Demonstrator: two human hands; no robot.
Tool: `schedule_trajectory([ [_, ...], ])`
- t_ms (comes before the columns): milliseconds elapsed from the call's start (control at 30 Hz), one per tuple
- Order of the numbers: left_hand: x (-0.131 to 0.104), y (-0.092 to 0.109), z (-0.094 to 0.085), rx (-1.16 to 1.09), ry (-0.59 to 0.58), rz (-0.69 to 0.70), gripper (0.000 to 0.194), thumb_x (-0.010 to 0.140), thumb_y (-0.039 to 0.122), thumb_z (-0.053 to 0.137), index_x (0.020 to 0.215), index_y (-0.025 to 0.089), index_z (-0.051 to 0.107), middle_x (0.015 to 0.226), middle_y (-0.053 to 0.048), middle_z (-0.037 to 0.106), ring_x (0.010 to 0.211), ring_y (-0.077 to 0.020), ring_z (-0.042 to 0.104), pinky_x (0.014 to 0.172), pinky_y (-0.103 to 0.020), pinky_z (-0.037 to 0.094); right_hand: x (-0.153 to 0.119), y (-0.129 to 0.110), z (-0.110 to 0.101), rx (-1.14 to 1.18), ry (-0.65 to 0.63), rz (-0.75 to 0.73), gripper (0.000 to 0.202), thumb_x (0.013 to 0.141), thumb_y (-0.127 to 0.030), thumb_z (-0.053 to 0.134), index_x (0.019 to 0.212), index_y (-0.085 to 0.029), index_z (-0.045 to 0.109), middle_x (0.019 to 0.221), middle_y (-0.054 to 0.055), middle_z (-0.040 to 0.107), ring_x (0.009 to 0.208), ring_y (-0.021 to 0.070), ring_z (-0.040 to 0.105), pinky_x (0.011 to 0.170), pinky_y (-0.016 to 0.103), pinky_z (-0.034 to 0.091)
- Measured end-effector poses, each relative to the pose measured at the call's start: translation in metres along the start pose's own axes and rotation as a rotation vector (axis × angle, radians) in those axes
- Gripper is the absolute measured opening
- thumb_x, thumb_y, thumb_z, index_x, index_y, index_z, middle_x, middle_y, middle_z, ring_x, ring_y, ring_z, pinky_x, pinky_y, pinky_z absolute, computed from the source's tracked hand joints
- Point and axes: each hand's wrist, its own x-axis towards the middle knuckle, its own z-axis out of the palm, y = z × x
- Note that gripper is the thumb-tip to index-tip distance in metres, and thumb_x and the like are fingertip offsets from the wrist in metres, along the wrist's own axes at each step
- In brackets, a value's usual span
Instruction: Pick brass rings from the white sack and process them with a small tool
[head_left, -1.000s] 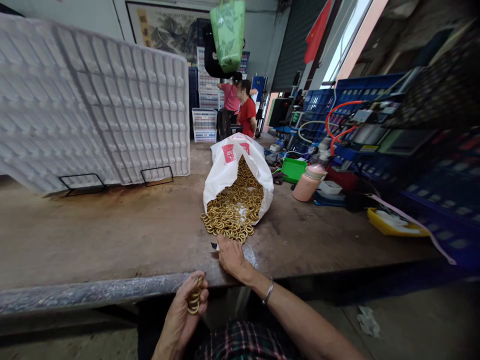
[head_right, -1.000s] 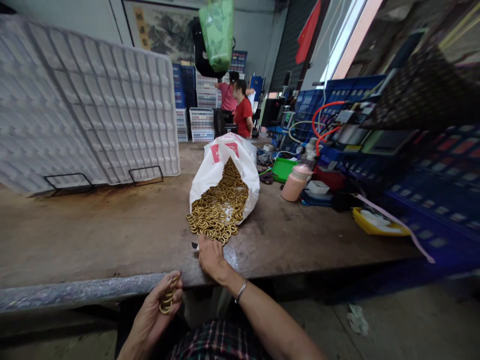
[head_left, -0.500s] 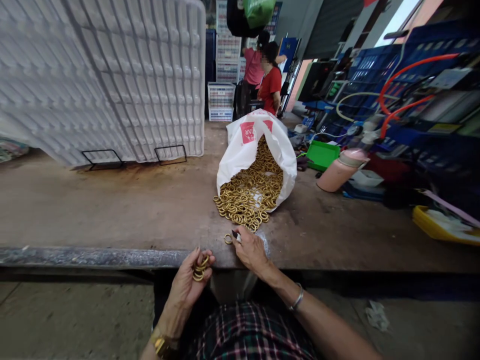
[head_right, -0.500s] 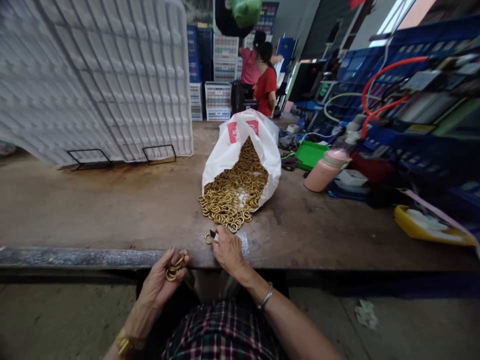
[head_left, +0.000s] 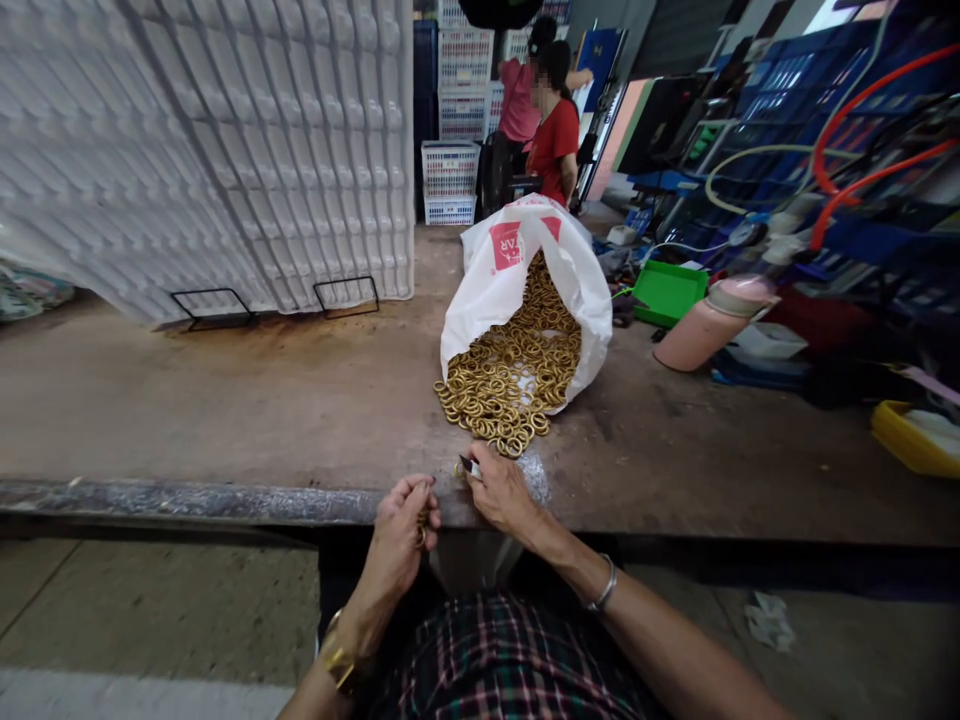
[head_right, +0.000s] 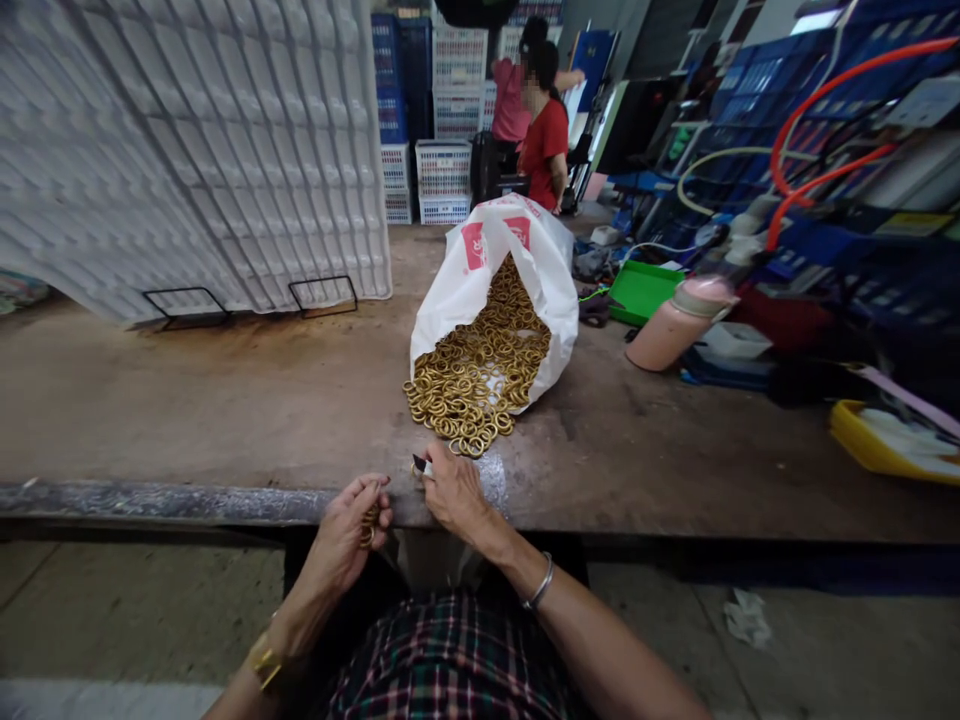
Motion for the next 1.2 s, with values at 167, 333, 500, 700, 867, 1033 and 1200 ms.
schedule_trajectory([
  [167,0.003,-0.005,0.009,0.255,-0.008,0.069,0.035,0.070,0.049,0.060,0.081,0.016,0.053,0.053,0.007,0.045,0.040,-0.0049,0.038,0.033,-0.014,0.026,-0.007,-0.009,-0.003,0.189,0.032,-0.167,0.020,0.072,-0.009,0.044,0.087,-0.020,0.052,0.081,0.003,0.060,0.075,0.0149,0.053,0.066,0.023,0.035],
  [333,0.004,-0.007,0.009,0.364,0.031,0.140,0.033,0.070,0.048,0.060,0.073,0.015,0.057,0.047,0.007,0.041,0.039,-0.0055,0.034,0.037,-0.016,0.027,-0.007,-0.016,-0.005,0.394,0.024,-0.085,0.011,0.080,-0.019,0.043,0.084,-0.019,0.054,0.074,0.001,0.059,0.066,0.0119,0.051,0.061,0.021,0.036],
  [500,0.005,-0.010,0.012,0.517,0.057,0.346,0.021,0.074,0.036,0.058,0.073,0.016,0.064,0.053,0.003,0.051,0.050,-0.0096,0.046,0.050,-0.019,0.037,-0.005,-0.013,-0.008,0.564,-0.115,0.122,0.024,0.084,-0.032,0.041,0.070,-0.018,0.054,0.054,-0.004,0.050,0.053,0.0093,0.046,0.052,0.019,0.033],
  [700,0.006,-0.010,0.013,0.519,0.002,0.294,0.025,0.075,0.038,0.057,0.071,0.014,0.062,0.057,0.001,0.053,0.050,-0.0085,0.044,0.048,-0.019,0.036,-0.003,-0.012,-0.006,0.712,-0.170,0.191,0.026,0.082,-0.031,0.042,0.063,-0.017,0.053,0.054,-0.005,0.052,0.052,0.0081,0.046,0.051,0.019,0.034],
  [867,0.003,-0.008,0.009,0.350,-0.047,0.063,0.033,0.072,0.048,0.058,0.081,0.016,0.055,0.055,0.006,0.046,0.041,-0.0051,0.037,0.037,-0.016,0.026,0.000,-0.013,-0.002,0.621,-0.060,0.164,0.018,0.077,-0.028,0.048,0.064,-0.018,0.055,0.057,-0.006,0.052,0.057,0.0083,0.046,0.054,0.019,0.034],
  [1033,0.002,-0.008,0.006,0.242,-0.082,0.023,0.033,0.071,0.047,0.060,0.082,0.017,0.051,0.060,0.005,0.048,0.042,-0.0043,0.039,0.037,-0.015,0.026,0.000,-0.018,-0.004,0.574,-0.044,0.131,0.013,0.075,-0.025,0.049,0.067,-0.018,0.056,0.059,-0.006,0.052,0.059,0.0086,0.047,0.057,0.019,0.034],
  [1200,0.002,-0.007,0.003,0.252,-0.107,0.046,0.032,0.073,0.047,0.059,0.077,0.017,0.050,0.060,0.005,0.048,0.043,-0.0043,0.039,0.038,-0.015,0.027,-0.001,-0.021,-0.004,0.592,-0.067,0.119,0.014,0.076,-0.025,0.047,0.069,-0.018,0.057,0.061,-0.005,0.053,0.061,0.0092,0.047,0.059,0.019,0.035],
])
